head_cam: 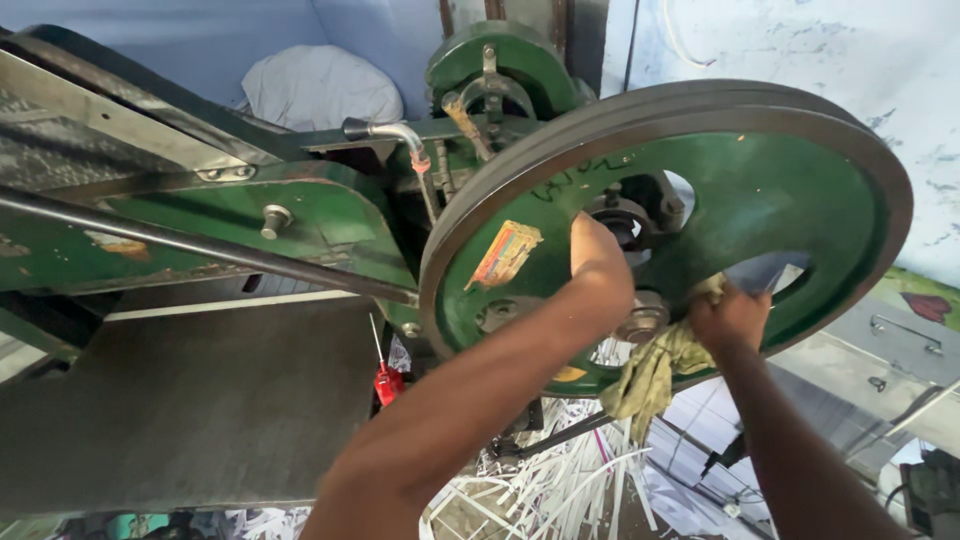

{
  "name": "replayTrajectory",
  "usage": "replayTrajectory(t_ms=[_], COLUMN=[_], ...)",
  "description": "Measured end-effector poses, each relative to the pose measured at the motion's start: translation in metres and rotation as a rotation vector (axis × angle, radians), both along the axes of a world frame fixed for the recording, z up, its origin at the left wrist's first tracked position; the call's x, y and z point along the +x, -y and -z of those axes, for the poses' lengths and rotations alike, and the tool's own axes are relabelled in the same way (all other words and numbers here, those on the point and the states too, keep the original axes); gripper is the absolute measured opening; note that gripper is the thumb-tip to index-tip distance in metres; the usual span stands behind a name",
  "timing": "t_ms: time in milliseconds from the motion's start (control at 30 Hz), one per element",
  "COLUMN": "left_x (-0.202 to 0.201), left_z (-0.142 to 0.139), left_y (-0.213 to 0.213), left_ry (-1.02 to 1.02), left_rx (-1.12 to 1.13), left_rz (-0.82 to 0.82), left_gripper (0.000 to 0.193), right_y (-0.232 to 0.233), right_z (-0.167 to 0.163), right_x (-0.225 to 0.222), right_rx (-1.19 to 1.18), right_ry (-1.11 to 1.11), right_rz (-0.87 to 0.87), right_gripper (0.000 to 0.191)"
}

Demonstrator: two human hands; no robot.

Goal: The person wipes the surface of a large green flywheel on a machine using a cloth. They rotate the wheel by hand to access different areas and continue wiping the rim and spokes.

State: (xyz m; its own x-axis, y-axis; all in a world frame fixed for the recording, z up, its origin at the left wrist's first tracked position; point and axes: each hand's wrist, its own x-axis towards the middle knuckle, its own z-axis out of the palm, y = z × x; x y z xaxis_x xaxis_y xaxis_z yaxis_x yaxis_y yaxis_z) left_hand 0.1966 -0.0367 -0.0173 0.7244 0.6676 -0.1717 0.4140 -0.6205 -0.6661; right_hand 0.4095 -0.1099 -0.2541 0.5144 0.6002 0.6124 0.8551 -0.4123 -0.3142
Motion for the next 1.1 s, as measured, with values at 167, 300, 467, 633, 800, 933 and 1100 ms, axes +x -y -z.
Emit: replayTrajectory(t_ms=[167, 300, 467, 633, 800, 933, 1100], left_x=[0.042, 0.057, 0.052, 0.057, 0.055, 0.042, 0.032], left_z=[0.05, 0.061, 0.045, 0.038, 0.032, 0.007, -0.006], left_y=[-0.021, -0.023, -0.012, -0.005, -0.007, 0.001, 0.019], left_ry=[0.141, -0.206, -0.43, -0.33, -0.319, -0.248, -0.437], left_rx=[-0.013, 0.144, 0.292, 0.181, 0.282, 0.295, 0.046], left_rz=[-0.049, -0.1, -0.07, 0.038, 0.069, 0.058, 0.086], left_gripper=[0.055, 0.05, 0.044, 0.039, 0.041, 0.047, 0.041], right_y=[0.0, -0.001, 0.0, -0.001, 0.0, 0.002, 0.018], right_z=[0.0, -0.001, -0.001, -0.003, 0.0, 0.001, 0.004], right_x=[-0.009, -0.016, -0.028, -0.035, -0.033, -0.026, -0.016], right_rx=[-0.093, 0.093, 0.105, 0.112, 0.145, 0.066, 0.425], right_ry=[-0.114, -0.052, -0.127, -0.205, -0.226, -0.233, -0.979], right_rz=[0.054, -0.032, -0.013, -0.036, -0.111, -0.021, -0.44], right_gripper=[0.028, 0.028, 0.026, 0.026, 0.03, 0.028, 0.036])
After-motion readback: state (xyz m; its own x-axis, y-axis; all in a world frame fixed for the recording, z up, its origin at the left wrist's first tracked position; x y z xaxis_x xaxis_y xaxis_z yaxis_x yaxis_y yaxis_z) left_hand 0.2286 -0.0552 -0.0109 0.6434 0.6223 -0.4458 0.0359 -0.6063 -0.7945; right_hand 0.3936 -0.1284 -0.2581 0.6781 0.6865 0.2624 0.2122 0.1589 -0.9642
